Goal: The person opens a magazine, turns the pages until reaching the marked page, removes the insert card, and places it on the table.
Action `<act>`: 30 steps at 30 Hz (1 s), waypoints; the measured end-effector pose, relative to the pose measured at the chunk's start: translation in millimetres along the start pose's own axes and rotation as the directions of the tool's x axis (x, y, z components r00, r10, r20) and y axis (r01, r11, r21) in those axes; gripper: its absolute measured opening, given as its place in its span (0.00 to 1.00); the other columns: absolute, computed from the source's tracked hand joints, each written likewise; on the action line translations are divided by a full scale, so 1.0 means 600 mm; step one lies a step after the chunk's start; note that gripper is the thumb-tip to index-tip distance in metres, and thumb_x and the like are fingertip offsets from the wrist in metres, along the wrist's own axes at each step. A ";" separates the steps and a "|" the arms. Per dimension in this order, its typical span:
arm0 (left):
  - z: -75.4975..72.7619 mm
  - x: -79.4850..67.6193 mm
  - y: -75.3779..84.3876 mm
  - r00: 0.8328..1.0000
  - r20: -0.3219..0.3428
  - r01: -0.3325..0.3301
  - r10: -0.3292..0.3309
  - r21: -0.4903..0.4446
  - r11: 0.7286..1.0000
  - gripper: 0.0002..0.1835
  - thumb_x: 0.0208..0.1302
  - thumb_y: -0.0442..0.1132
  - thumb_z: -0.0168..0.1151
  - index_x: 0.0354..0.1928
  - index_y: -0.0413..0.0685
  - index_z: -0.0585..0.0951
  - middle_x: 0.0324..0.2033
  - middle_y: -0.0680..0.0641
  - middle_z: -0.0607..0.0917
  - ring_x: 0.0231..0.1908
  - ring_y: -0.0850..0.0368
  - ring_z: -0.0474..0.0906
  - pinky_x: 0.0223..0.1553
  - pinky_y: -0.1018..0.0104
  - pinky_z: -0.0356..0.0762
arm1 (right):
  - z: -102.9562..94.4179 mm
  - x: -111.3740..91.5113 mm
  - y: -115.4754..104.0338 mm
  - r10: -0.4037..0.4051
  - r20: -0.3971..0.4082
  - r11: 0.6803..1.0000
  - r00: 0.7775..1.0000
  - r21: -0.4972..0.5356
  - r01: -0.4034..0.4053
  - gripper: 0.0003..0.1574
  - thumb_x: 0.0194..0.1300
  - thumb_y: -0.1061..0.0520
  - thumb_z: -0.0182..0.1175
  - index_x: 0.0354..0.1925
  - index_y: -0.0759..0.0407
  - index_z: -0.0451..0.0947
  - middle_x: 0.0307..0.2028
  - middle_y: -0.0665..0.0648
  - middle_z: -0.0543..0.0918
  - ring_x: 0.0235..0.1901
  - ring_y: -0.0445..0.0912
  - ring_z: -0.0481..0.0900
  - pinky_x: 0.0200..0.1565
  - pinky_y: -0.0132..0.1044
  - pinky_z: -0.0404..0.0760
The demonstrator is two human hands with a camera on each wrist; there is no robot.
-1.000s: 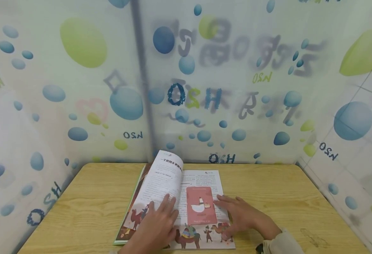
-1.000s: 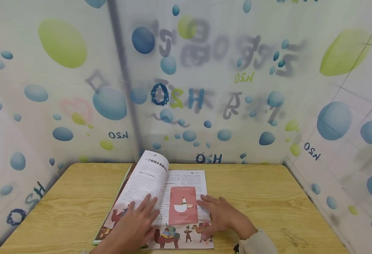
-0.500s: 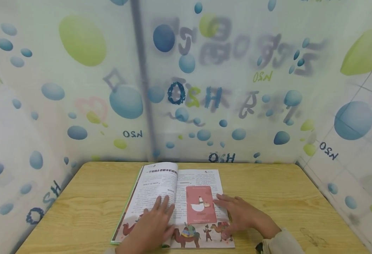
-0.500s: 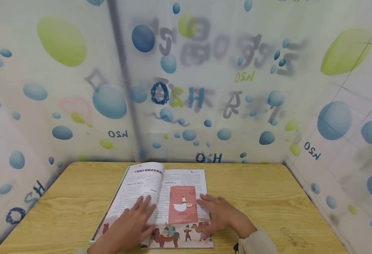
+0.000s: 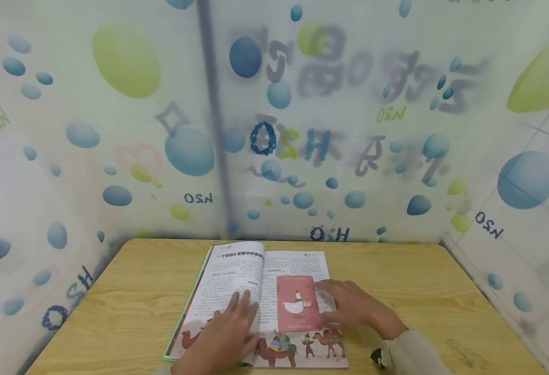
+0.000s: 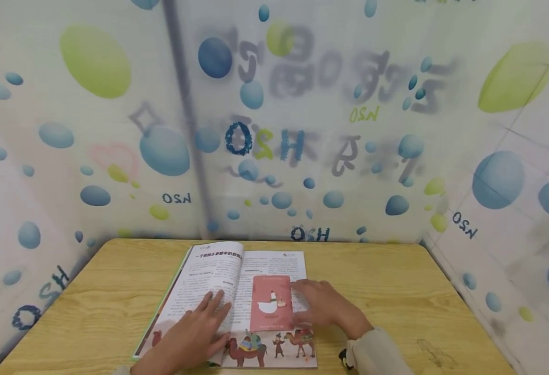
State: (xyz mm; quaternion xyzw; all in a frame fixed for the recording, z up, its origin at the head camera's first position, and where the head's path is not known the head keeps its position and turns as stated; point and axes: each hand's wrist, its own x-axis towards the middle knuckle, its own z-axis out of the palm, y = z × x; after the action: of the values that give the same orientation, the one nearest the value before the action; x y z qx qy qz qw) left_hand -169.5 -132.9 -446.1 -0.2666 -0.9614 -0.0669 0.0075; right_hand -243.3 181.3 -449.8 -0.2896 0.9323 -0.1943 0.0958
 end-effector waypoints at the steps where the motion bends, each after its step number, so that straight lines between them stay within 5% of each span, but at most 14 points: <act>1: 0.000 -0.001 0.000 1.000 -0.006 -0.004 0.004 0.002 1.000 0.32 0.65 0.53 0.61 0.64 0.38 0.76 0.67 0.32 0.69 0.64 0.29 0.67 0.40 0.32 0.78 | 0.001 0.006 0.000 0.002 -0.008 1.000 1.000 0.009 -0.002 0.48 0.59 0.35 0.68 0.69 0.58 0.70 0.66 0.59 0.74 0.67 0.57 0.69 0.64 0.58 0.67; 12: 0.000 -0.003 -0.003 1.000 -0.009 0.005 -0.005 0.020 1.000 0.32 0.65 0.54 0.62 0.64 0.39 0.76 0.67 0.33 0.69 0.63 0.32 0.69 0.40 0.35 0.79 | 0.014 0.059 -0.012 -0.003 -0.014 1.000 1.000 0.029 0.004 0.58 0.50 0.28 0.71 0.70 0.55 0.68 0.70 0.58 0.69 0.70 0.57 0.64 0.66 0.57 0.65; 30: 0.002 -0.002 -0.002 1.000 -0.003 0.012 -0.012 0.017 1.000 0.32 0.65 0.54 0.62 0.64 0.41 0.76 0.68 0.34 0.69 0.64 0.32 0.68 0.41 0.35 0.79 | 0.016 0.071 -0.018 0.034 0.009 0.999 0.999 0.011 -0.034 0.58 0.45 0.30 0.75 0.69 0.52 0.70 0.68 0.60 0.70 0.68 0.59 0.65 0.64 0.59 0.68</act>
State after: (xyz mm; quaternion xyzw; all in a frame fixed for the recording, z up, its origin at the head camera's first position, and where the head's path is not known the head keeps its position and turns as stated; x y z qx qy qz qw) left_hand -169.0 -134.7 -447.6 -0.2608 -0.9635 -0.0589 0.0110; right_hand -269.5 145.6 -456.8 -0.2739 0.9356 -0.1964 0.1048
